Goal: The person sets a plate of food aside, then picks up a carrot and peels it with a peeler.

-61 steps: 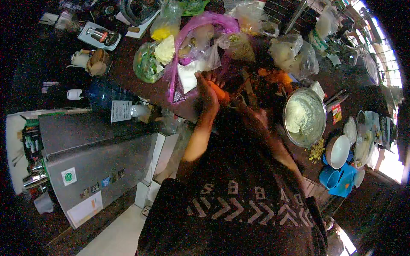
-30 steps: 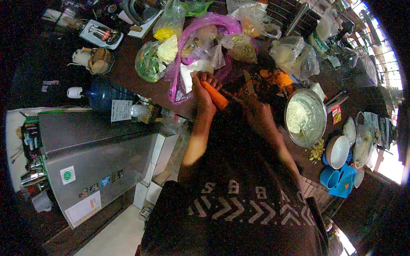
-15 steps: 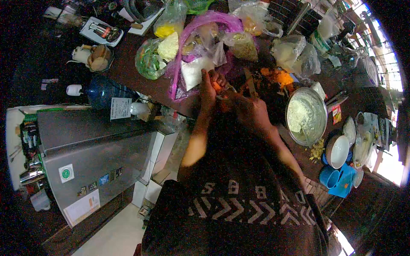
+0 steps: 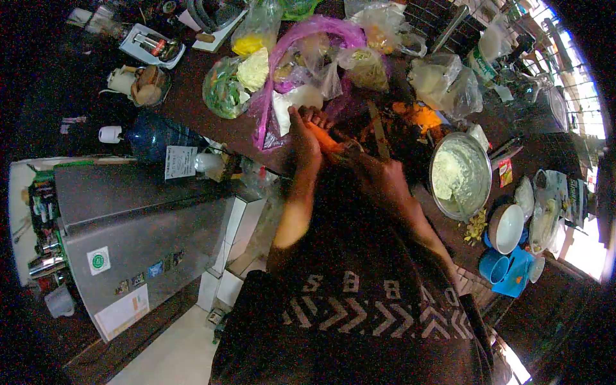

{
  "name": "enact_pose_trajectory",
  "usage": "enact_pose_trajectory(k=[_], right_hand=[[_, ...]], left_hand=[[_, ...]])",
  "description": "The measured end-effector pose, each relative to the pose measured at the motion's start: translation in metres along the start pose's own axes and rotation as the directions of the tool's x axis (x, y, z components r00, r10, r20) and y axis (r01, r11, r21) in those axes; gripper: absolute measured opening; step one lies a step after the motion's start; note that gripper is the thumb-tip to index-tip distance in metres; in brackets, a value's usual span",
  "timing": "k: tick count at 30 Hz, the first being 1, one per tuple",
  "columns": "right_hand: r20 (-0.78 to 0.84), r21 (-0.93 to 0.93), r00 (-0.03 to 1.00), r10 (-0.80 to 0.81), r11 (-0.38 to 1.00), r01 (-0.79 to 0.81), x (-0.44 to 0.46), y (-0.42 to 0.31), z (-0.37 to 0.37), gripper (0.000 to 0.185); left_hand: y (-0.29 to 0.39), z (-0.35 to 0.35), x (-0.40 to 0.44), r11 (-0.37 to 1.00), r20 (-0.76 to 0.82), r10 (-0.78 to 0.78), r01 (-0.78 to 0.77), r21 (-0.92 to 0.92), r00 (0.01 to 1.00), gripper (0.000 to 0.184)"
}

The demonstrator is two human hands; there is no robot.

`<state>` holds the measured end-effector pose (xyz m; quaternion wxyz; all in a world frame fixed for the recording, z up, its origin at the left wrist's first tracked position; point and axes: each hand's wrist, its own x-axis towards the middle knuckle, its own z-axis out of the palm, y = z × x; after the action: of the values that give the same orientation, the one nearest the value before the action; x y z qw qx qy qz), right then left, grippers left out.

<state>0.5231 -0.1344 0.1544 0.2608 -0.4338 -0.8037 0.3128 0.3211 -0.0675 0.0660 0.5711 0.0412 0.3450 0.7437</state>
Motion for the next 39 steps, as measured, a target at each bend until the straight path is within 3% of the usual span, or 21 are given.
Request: enact_pose_trajectory(k=[4, 6, 7, 9, 10, 11, 14, 17, 20, 22, 24, 26, 28, 30, 32, 35, 37, 39], right_hand=[[0.167, -0.058, 0.979, 0.115, 0.993, -0.107, -0.021, 0.079, 0.012, 0.036], [0.017, -0.096, 0.995, 0.095, 0.991, -0.093, -0.029, 0.085, 0.013, 0.042], [-0.033, -0.111, 0.996, 0.089, 0.990, -0.092, -0.024, 0.072, 0.006, 0.044], [-0.162, 0.060, 0.985, -0.064, 0.995, 0.075, -0.010, 0.049, -0.007, 0.052], [-0.164, 0.059, 0.984, -0.064, 0.995, 0.075, -0.010, 0.053, -0.006, 0.052], [-0.142, 0.003, 0.990, -0.013, 1.000, 0.014, -0.011, 0.058, -0.004, 0.054], [-0.098, -0.100, 0.993, 0.060, 0.993, -0.070, -0.010, 0.047, -0.007, 0.057], [-0.081, -0.102, 0.991, 0.108, 0.988, -0.116, -0.011, 0.047, -0.001, 0.057], [-0.113, -0.062, 0.989, 0.093, 0.993, -0.100, -0.011, 0.051, 0.001, 0.056], [-0.145, -0.068, 0.988, 0.054, 0.996, -0.064, -0.012, 0.051, 0.000, 0.055], [-0.105, 0.050, 0.973, 0.207, 0.978, -0.203, -0.013, 0.048, -0.001, 0.052], [-0.141, 0.064, 0.978, 0.155, 0.987, -0.147, -0.010, 0.043, -0.003, 0.051], [-0.178, 0.076, 0.979, 0.104, 0.993, -0.091, -0.009, 0.038, -0.005, 0.050], [-0.131, 0.070, 0.965, 0.228, 0.973, -0.220, -0.009, 0.037, -0.005, 0.048], [-0.150, 0.051, 0.970, 0.194, 0.981, -0.188, -0.013, 0.052, 0.000, 0.048], [-0.204, 0.068, 0.965, 0.164, 0.986, -0.154, -0.016, 0.058, 0.005, 0.047], [-0.238, 0.105, 0.956, 0.170, 0.983, -0.148, -0.014, 0.052, 0.003, 0.046], [-0.228, 0.049, 0.958, 0.175, 0.985, -0.168, -0.009, 0.042, -0.004, 0.049]], left_hand=[[0.032, 0.001, -0.002, 0.993, -0.010, 0.117, -0.117, 0.010, 0.993, 0.049], [0.039, 0.009, -0.006, 0.984, -0.049, 0.176, -0.175, 0.024, 0.983, 0.046], [0.042, 0.016, -0.013, 0.979, -0.054, 0.098, -0.086, 0.186, 0.994, 0.044], [0.053, 0.035, -0.038, 0.847, -0.171, -0.074, 0.153, 0.509, 0.982, 0.043], [0.043, 0.033, -0.036, 0.847, -0.169, -0.075, 0.152, 0.509, 0.983, 0.043], [0.030, 0.027, -0.035, 0.708, 0.070, -0.101, 0.022, 0.706, 0.992, 0.045], [0.016, 0.018, -0.035, 0.293, 0.324, -0.139, -0.274, 0.916, 0.936, 0.046], [0.016, 0.031, -0.042, 0.359, 0.385, -0.290, -0.273, 0.892, 0.876, 0.039], [0.006, 0.017, -0.032, 0.107, 0.370, -0.343, -0.355, 0.929, 0.863, 0.032], [0.001, 0.009, -0.032, 0.181, 0.471, -0.237, -0.437, 0.881, 0.850, 0.027], [-0.004, 0.006, -0.029, 0.179, 0.500, -0.151, -0.474, 0.862, 0.853, 0.027], [-0.005, 0.004, -0.027, 0.173, 0.525, -0.063, -0.508, 0.844, 0.849, 0.027], [0.002, 0.011, -0.029, 0.180, 0.488, -0.131, -0.464, 0.868, 0.863, 0.030], [0.006, 0.017, -0.033, 0.190, 0.459, -0.148, -0.430, 0.883, 0.876, 0.030], [0.003, 0.015, -0.032, 0.199, 0.427, -0.166, -0.394, 0.897, 0.889, 0.029], [-0.006, 0.007, -0.025, 0.256, 0.593, 0.099, -0.596, 0.761, 0.799, 0.027], [0.011, 0.027, -0.034, 0.213, 0.452, -0.107, -0.423, 0.881, 0.886, 0.025], [0.012, 0.035, -0.041, 0.241, 0.526, -0.018, -0.507, 0.827, 0.850, 0.025]])
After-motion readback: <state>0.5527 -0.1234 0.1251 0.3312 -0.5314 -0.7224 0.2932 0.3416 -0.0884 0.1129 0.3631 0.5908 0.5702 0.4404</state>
